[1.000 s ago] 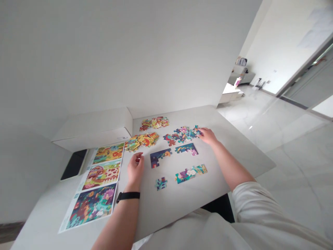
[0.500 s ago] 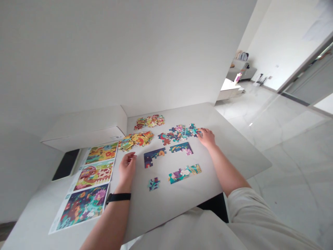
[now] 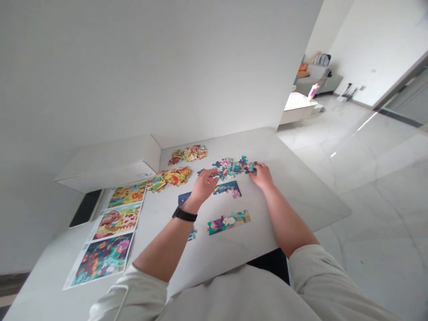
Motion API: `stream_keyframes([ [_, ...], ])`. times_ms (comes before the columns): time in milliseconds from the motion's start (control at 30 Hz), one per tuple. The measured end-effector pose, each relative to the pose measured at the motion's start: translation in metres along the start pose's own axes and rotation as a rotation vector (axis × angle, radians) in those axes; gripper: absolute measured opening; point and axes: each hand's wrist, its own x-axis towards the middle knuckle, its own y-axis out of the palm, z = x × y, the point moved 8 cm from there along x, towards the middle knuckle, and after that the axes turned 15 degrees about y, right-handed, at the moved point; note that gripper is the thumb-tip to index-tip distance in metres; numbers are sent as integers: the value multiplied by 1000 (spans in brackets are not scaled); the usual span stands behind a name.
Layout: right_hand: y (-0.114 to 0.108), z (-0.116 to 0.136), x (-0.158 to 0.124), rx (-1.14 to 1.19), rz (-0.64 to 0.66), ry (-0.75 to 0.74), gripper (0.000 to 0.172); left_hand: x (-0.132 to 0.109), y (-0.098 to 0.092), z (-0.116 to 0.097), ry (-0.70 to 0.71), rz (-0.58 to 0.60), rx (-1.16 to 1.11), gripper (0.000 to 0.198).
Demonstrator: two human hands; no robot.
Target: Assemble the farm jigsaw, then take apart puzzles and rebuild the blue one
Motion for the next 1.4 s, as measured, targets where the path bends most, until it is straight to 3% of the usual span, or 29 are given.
stream_keyframes([
  [100, -3, -5, 3, 13, -7, 9, 28, 26, 41, -19, 153, 160, 143, 32],
  [233, -4, -9, 6, 10, 16, 28, 20, 45, 88, -28, 234, 360, 350, 47],
  [400, -9, 4, -4, 56, 25, -80, 41, 51, 112, -15, 222, 480, 450, 49],
  [667, -5, 10, -10, 14, 82, -48, 30, 47, 88, 21, 102, 471, 543, 46],
  [1000, -2, 2, -2, 44, 49, -50, 28, 45, 65, 33, -7, 444, 514, 43],
  [1200, -1, 3, -3, 59, 72, -57, 27, 52, 46, 42, -35, 316, 448, 51],
  [1400, -2, 5, -3, 56, 81, -40, 30, 59, 49, 44, -107, 293, 469, 41],
])
